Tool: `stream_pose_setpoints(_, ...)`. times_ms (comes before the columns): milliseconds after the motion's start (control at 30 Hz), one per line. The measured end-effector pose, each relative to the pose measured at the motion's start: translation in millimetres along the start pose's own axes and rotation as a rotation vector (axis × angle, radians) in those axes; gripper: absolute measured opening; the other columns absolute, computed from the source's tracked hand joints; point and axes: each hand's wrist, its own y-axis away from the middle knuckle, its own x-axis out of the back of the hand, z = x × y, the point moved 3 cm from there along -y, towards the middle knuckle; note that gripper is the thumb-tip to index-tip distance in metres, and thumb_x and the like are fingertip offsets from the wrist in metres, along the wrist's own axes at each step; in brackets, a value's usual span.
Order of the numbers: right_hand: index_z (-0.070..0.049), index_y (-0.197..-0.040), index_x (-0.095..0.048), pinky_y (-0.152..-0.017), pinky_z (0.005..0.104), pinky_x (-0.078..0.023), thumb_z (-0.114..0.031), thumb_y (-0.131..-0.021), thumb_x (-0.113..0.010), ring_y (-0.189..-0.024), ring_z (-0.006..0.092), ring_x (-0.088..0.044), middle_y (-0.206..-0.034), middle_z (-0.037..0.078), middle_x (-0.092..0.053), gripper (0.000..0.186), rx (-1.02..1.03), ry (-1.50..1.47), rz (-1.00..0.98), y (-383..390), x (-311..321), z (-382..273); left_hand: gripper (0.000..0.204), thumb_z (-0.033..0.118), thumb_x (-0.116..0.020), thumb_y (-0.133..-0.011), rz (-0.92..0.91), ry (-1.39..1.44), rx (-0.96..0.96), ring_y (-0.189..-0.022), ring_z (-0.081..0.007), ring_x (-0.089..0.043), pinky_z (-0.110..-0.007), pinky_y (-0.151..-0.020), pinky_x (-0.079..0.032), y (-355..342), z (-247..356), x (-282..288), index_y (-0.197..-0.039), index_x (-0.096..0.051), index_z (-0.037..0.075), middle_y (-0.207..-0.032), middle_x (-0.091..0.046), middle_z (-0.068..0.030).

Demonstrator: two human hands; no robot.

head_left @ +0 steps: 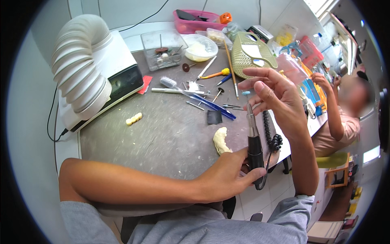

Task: The person uses a rotary tool to polish and refine the surface of a dental prosthetic, turning it over to work on different sides before picking up a plaster model of teeth.

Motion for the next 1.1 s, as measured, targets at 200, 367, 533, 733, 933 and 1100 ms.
stream_pose_setpoints(200, 0.001, -0.089, -0.064, -0.052, 0.0232, -0.047, -0.031, -0.093, -0.06, -0.059, 0.0074, -0.057, -0.072, 0.004, -0.062, 0.033, -0.053, 0.194, 0.024, 18, 12, 6, 0.031, 0.015, -0.059, -0.093, 0.007, 0.129, 0.031, -0.099, -0.0176, -0.06, -0.031, -0.082, -0.056, 2, 6, -2, -0.116, -0.049, -0.004, -0.108, -0.06, -0.0113)
stream_pose_setpoints(367, 0.002, -0.069, -0.063, -0.047, 0.0318, -0.043, -0.048, -0.081, -0.068, -0.047, 0.0203, -0.056, -0.053, 0.009, -0.056, 0.051, -0.112, 0.631, -0.083, 50, 6, -6, 0.034, 0.016, -0.059, -0.093, 0.032, 0.149, -0.045, -0.091, -0.018, -0.064, -0.031, -0.078, -0.057, 1, 4, -3, -0.112, -0.048, -0.01, -0.1, -0.062, -0.0132)
stream_pose_setpoints(533, 0.001, -0.066, -0.063, -0.049, 0.0331, -0.046, -0.047, -0.077, -0.071, -0.05, 0.0239, -0.06, -0.054, 0.011, -0.059, 0.05, 0.01, 0.749, -0.041, 65, 0, -9, 0.035, 0.015, -0.059, -0.092, 0.022, 0.144, -0.028, -0.095, -0.0185, -0.063, -0.031, -0.077, -0.058, 0, 3, -4, -0.114, -0.048, -0.011, -0.103, -0.061, -0.0137)
stream_pose_setpoints(733, 0.001, -0.066, -0.061, -0.045, 0.0228, -0.036, -0.027, -0.082, -0.071, -0.049, 0.0047, -0.046, -0.052, -0.001, -0.05, 0.034, -0.073, 0.454, -0.074, 64, 7, 4, 0.033, 0.016, -0.055, -0.095, 0.002, 0.15, 0.025, -0.104, -0.0184, -0.059, -0.033, -0.083, -0.056, 1, 5, -6, -0.118, -0.046, -0.005, -0.111, -0.058, -0.0113)
stream_pose_setpoints(933, 0.002, -0.081, -0.062, -0.051, 0.0263, -0.039, -0.027, -0.089, -0.063, -0.057, 0.0076, -0.045, -0.063, 0.0, -0.051, 0.03, -0.158, 0.094, -0.191, 61, 5, 22, 0.032, 0.015, -0.054, -0.095, 0.018, 0.213, -0.063, -0.101, -0.0182, -0.06, -0.032, -0.085, -0.055, 0, 5, -5, -0.119, -0.046, -0.004, -0.111, -0.058, -0.0114)
stream_pose_setpoints(1100, -0.002, -0.09, -0.058, -0.07, 0.0259, -0.04, -0.028, -0.095, -0.052, -0.079, 0.0114, -0.048, -0.087, 0.003, -0.052, 0.028, -0.065, 0.002, -0.062, 72, 3, 27, 0.033, 0.015, -0.058, -0.092, 0.026, -0.132, -0.215, -0.088, -0.0255, -0.066, -0.035, -0.079, -0.053, 5, 4, 3, -0.117, -0.048, -0.005, -0.095, -0.065, -0.0174)
